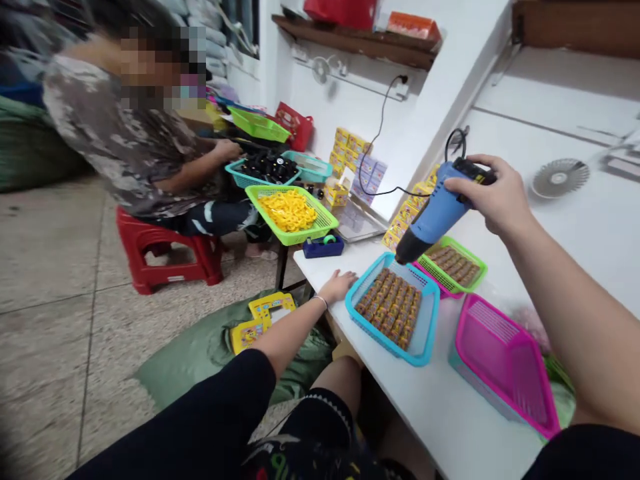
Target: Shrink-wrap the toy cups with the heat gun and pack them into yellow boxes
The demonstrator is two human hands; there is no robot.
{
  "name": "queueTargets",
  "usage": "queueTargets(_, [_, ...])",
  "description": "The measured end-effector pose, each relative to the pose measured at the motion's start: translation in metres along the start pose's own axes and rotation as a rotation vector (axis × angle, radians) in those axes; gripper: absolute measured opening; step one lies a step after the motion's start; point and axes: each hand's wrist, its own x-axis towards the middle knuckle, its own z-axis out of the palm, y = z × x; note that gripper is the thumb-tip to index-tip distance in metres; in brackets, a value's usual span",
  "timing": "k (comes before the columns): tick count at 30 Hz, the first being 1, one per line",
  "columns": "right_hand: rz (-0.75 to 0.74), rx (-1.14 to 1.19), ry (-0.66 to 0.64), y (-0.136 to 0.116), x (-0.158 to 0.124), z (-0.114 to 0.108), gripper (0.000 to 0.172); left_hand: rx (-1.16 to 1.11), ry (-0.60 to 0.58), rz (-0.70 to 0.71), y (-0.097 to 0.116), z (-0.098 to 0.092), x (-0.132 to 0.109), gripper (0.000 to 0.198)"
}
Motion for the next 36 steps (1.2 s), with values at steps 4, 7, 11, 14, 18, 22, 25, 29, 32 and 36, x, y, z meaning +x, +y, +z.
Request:
queueTargets(4, [0.24,0.14,0.041,-0.004,-0.031,-0.061,0.041,-0.167,0.111,-0.074,0.005,-0.014,-0.013,0.049])
queueTargets(7, [0.406,0.16,0.084,-0.004,-0.056,-0.093,0.026,-0.278,0.195,-0.081,0.016,-0.041,-0.023,0.052])
queueTargets(11, [0.529,0.126,0.091,-0.003,-0.098,-0.113,0.025,-0.399,0.216,0.063,0.077,-0.091,-0.032,0.043])
queueTargets(14, [0.472,0.088,0.085,-0.001,-0.131,-0.106,0.035,-0.569,-0.046,0.401,0.157,-0.112,-0.052,0.066])
queueTargets(18, [0.346,0.12,0.079,0.005,-0.167,-0.089,0.066,-0.424,-0.096,0.585,0.239,-0.11,-0.092,0.123])
queueTargets(22, [0.293,0.137,-0.104,0.016,-0.181,-0.096,0.077,-0.175,0.092,0.534,0.235,-0.108,-0.12,0.109])
queueTargets(25, [0.177,-0.022,-0.058,0.027,-0.179,-0.115,0.075,0.078,0.165,0.638,0.198,-0.121,-0.127,0.095])
queueTargets(29, [-0.137,-0.49,0.017,0.033,-0.171,-0.132,0.061,0.454,0.184,0.808,0.164,-0.148,-0.133,0.057])
queueTargets(32, [-0.356,-0.705,-0.312,0.029,-0.168,-0.128,0.055,0.524,0.131,0.859,0.164,-0.169,-0.137,0.052])
queueTargets(36, [-0.413,-0.72,-0.823,0.024,-0.164,-0.104,0.051,0.476,0.017,0.886,0.185,-0.19,-0.134,0.059])
